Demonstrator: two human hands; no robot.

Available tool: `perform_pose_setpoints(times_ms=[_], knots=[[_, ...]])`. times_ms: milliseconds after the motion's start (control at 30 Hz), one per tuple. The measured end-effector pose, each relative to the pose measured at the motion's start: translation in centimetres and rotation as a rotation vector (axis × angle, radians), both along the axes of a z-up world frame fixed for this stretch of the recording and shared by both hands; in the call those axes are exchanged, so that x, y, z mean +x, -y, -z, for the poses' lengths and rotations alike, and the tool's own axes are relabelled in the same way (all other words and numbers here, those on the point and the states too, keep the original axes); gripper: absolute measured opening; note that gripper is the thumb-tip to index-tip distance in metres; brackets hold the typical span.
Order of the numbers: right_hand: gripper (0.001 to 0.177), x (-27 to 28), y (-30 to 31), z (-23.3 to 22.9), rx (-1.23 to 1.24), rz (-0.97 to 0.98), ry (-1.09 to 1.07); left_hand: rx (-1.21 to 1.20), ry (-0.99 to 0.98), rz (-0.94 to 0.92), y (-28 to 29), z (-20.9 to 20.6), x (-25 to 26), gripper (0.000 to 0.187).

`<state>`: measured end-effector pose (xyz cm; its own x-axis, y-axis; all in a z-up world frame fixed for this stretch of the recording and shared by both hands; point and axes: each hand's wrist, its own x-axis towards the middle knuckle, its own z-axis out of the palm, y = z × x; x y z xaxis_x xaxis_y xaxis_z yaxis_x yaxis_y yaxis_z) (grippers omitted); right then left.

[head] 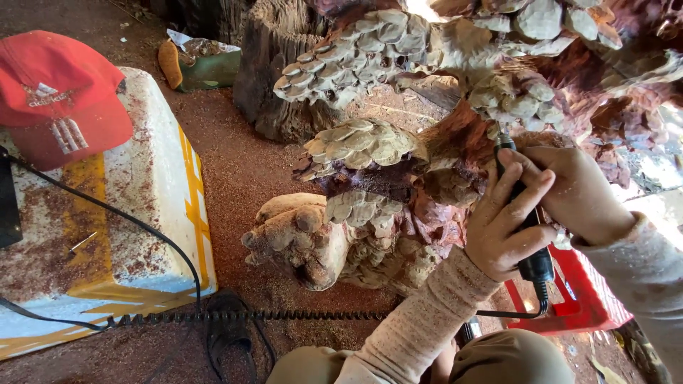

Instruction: Using a handheld rotary tool to carve and detail a large wooden root sculpture.

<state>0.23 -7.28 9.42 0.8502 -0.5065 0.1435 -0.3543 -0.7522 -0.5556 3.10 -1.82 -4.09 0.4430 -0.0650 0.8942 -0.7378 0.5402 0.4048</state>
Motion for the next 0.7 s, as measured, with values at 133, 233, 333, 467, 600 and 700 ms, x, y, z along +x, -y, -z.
perform_pose_setpoints(times_ms=[133, 233, 333, 467, 600, 700], knots=[[0.021, 0.5, 0.3, 0.0, -0.035, -0.081, 0.052, 0.0, -0.011, 0.026, -0.6, -0.7, 0.6, 0.023], [0.024, 0.8, 0.1, -0.1, -0.065, -0.14, 0.055, 0.002, -0.024, 0.001, -0.4, -0.3, 0.1, 0.017], [0.023, 1.0, 0.3, 0.0, -0.163, -0.182, -0.03, 0.007, -0.029, -0.023, -0.6, 0.2, -0.4, 0.019], [0.027, -1.2, -1.7, 2.5, 0.153, -0.046, 0.026, 0.0, 0.011, -0.093, -2.1, 0.9, -1.2, 0.024], [0.03, -3.6, -1.6, 7.5, 0.606, 0.132, 0.201, -0.045, 0.147, -0.059, -4.4, 1.6, -1.4, 0.024], [0.026, -5.0, -2.3, 10.5, 0.727, 0.083, 0.3, 0.031, 0.24, -0.021, -6.1, 3.7, -1.9, 0.019]])
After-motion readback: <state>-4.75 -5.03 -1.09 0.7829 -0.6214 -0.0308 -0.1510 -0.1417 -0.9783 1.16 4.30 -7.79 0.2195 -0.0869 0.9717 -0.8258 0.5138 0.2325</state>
